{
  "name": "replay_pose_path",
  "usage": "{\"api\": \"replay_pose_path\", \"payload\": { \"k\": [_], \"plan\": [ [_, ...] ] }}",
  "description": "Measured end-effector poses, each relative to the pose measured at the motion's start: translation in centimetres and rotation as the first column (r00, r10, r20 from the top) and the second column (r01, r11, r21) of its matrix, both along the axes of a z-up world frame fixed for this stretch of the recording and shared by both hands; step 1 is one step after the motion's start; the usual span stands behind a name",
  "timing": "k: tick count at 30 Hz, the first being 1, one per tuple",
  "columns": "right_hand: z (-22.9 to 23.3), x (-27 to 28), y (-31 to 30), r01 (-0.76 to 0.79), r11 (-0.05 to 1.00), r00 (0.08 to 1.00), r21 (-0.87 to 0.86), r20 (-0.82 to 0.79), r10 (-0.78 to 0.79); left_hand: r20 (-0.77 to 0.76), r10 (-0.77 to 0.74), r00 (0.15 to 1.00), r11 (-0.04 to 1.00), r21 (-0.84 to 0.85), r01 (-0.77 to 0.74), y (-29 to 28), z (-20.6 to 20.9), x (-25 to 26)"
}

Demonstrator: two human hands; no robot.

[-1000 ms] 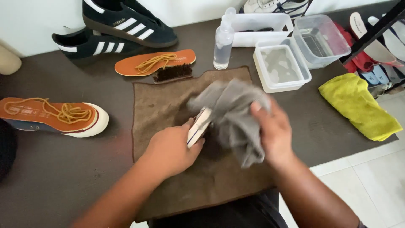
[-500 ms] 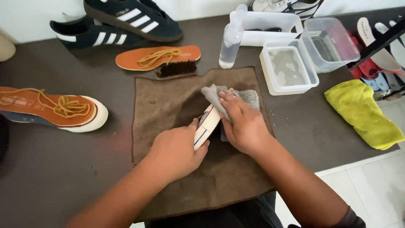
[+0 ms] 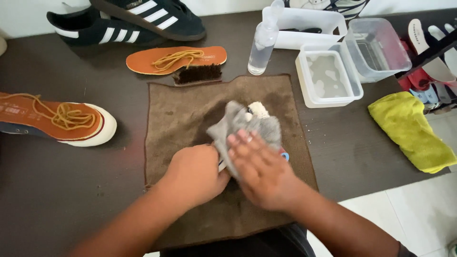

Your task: The person scrubs the white rubber sole of a light blue canvas sneaker with a blue-handled brush, then wipes the sole with a gray cloth. The person repeats this scrubbing and wiping cycle several times, rotating the shoe to clean different areas of the sole and side.

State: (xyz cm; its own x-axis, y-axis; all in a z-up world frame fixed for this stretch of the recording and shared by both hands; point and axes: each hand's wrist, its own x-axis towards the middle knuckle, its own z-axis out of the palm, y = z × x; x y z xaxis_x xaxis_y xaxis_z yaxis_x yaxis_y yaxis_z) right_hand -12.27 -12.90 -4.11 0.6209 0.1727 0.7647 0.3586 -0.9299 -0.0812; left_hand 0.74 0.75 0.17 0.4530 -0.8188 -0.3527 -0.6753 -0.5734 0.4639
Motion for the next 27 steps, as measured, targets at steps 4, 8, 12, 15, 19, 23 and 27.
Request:
{"api": "replay_pose_path", "payload": {
  "k": [4, 8, 12, 15, 19, 23, 27],
  "plan": [
    [-0.4, -1.4, 0.2, -0.07, 0.997, 0.99, -0.011, -0.125, 0.068, 0.146, -0.033, 0.989, 0.999, 0.013, 0.031, -0.1, -2.5, -0.4],
    [0.1, -2.4, -0.2, -0.215, 0.96, 0.954, 0.179, -0.174, 0.246, 0.142, -0.084, 0.986, 0.994, 0.086, 0.072, -0.1, -1.7, -0.5],
    [1.2, -3.5, 0.1, -0.368, 0.821, 0.856, 0.436, -0.186, 0.483, 0.036, 0.016, 0.999, 0.977, 0.213, -0.024, -0.7, 1.9, -0.8],
    [-0.8, -4.9, -0.1, -0.177, 0.721, 0.909, 0.67, -0.17, 0.381, -0.028, 0.128, 0.991, 0.968, 0.22, -0.118, -0.6, 3.4, -1.1],
    [-4.1, -8.5, -4.0, 0.189, 0.204, 0.955, 0.96, -0.228, 0.187, 0.091, 0.055, 0.994, 0.993, 0.104, -0.064, -0.1, 0.9, -0.5],
    [-1.8, -12.6, -11.1, 0.573, 0.24, 0.811, 0.783, -0.5, -0.304, 0.086, 0.076, 0.993, 0.968, 0.231, -0.094, -0.9, 2.4, -1.0],
    [1.2, -14.7, -15.9, 0.646, -0.052, 0.628, 0.762, -0.569, -0.531, 0.075, 0.131, 0.989, 0.933, 0.328, -0.149, -1.3, 4.0, -1.6]
  ]
}}
